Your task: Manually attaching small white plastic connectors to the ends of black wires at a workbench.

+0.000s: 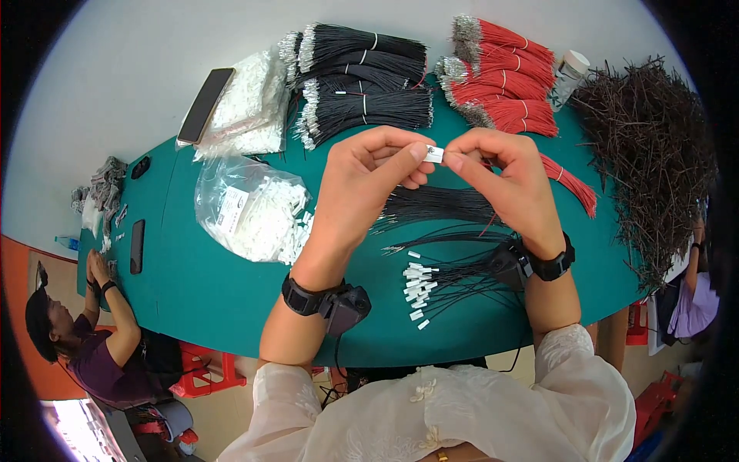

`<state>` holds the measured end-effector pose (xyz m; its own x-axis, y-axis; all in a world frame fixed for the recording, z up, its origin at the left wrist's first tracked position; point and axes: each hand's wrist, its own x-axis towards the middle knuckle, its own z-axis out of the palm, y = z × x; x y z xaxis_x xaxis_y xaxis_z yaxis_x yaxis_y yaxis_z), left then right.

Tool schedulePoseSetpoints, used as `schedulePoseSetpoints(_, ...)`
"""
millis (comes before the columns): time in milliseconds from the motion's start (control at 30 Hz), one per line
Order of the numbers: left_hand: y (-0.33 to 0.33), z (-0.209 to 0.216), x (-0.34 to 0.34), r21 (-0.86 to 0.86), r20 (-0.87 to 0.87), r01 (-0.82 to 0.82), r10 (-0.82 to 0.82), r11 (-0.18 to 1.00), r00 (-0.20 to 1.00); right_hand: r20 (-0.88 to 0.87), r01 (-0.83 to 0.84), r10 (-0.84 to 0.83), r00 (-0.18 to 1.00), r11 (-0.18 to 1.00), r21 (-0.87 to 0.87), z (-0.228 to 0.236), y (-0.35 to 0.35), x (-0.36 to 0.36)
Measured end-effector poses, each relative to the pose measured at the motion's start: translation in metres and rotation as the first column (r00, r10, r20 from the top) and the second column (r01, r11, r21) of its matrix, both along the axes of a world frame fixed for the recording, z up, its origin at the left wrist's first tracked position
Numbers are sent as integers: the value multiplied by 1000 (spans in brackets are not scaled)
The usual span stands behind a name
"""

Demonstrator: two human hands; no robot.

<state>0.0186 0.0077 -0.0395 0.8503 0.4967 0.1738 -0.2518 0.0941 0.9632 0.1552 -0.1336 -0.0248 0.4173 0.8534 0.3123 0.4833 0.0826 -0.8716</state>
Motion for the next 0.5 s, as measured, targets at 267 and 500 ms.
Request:
schedulePoseSetpoints(267, 2, -1, -1, 73, -48, 23, -20, 997, 999, 6, -15, 15, 1000, 1000, 12, 0, 0, -1)
schedulePoseSetpoints(500, 2, 6, -8, 162, -80, 9, 5, 987, 997, -88, -68, 68, 994, 998, 3, 2, 0, -3)
